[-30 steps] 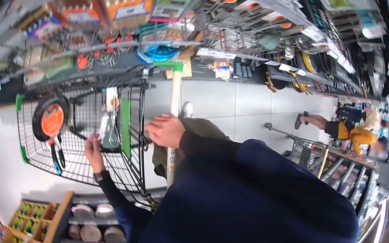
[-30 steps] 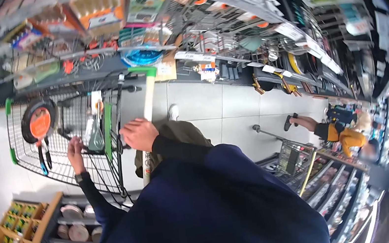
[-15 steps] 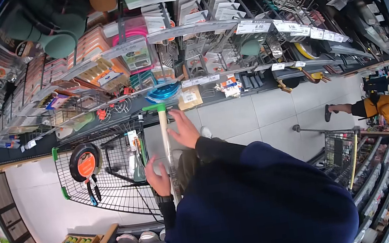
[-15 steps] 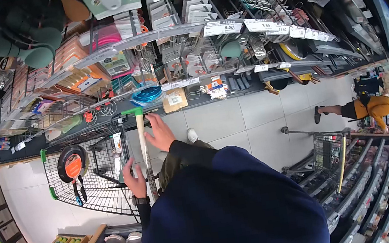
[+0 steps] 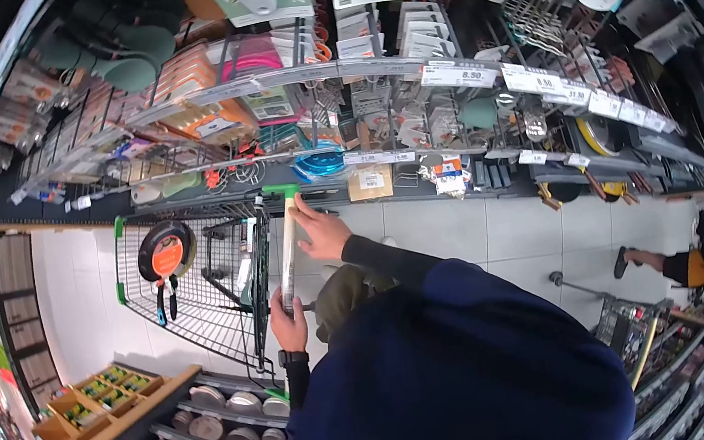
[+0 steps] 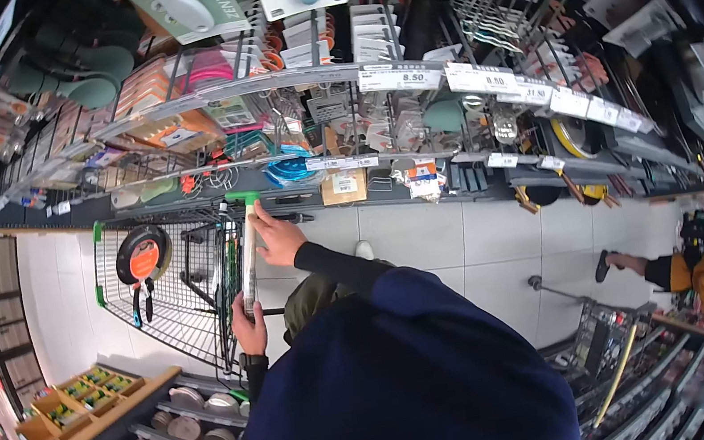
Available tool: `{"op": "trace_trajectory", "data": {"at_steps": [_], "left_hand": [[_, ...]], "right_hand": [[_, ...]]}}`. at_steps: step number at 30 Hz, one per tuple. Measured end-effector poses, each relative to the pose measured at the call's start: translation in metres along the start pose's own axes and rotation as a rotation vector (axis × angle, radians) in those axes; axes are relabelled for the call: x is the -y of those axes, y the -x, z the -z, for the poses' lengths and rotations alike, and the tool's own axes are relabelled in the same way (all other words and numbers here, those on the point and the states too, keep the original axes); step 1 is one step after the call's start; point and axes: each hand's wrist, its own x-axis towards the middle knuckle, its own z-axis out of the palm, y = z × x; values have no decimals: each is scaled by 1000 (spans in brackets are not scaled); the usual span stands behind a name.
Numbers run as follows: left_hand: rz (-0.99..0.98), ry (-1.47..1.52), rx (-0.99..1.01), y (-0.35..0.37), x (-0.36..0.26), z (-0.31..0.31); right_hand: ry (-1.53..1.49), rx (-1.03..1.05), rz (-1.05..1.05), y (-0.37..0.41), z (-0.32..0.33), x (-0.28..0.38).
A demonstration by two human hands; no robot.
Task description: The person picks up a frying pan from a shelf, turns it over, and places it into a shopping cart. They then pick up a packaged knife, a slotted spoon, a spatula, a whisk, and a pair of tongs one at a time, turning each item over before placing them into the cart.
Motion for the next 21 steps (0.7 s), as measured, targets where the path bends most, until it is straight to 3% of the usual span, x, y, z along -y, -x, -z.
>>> {"op": "trace_trajectory", "data": {"at_steps": [2, 9, 15, 19, 21], "left_hand": [[-4, -135, -12, 0, 0, -2], [-51, -299, -153, -5, -9, -1], [100, -365, -112, -11, -1, 2], [107, -475, -154, -16, 15, 3], [102, -462, -159, -18, 19, 5]], "right_hand": [[81, 145, 20, -5, 15, 0], [161, 185, 157, -22, 21, -11], [176, 201, 189, -33, 21, -9], [88, 161, 283, -29, 8, -45], [-91, -43, 371, -17, 1, -65]]}}
